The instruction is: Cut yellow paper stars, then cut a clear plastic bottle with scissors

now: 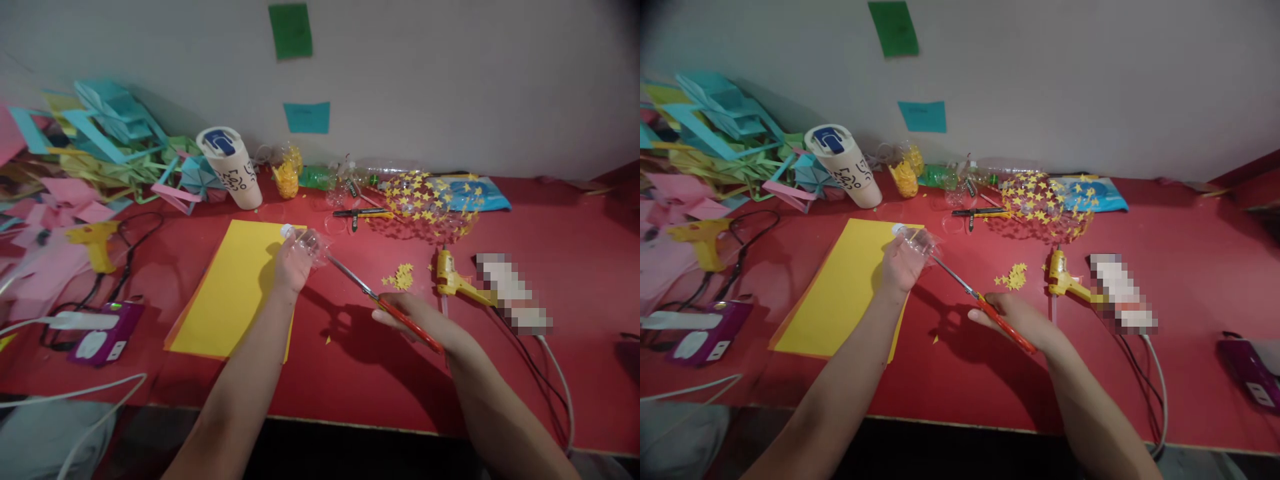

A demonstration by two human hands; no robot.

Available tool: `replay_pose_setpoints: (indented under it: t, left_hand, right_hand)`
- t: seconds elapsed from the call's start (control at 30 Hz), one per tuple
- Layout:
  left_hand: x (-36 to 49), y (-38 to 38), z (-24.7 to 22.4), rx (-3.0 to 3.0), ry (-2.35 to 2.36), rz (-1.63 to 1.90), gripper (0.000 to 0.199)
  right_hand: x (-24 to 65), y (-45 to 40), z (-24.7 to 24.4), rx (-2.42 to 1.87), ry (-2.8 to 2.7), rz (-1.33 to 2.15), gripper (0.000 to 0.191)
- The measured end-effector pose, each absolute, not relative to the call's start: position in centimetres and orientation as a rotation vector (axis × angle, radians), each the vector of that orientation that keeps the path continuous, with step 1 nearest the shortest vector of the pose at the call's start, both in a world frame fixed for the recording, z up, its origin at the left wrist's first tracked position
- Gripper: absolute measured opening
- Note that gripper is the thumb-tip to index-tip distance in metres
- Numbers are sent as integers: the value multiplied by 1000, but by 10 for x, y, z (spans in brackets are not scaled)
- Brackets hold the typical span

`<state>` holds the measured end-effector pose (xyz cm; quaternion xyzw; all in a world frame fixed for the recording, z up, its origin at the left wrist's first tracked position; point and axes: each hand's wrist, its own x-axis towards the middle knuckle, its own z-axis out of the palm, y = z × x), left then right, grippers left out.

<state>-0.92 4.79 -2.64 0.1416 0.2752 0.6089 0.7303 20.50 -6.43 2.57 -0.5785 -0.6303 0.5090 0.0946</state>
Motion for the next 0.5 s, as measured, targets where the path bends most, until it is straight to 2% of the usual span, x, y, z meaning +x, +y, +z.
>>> replay_pose_setpoints:
  t: [0.5]
  left_hand:
    - [-4,44,-30,484,629,1266,16]
  right_hand:
    - [199,-68,16,-1581,-1627,1664,62]
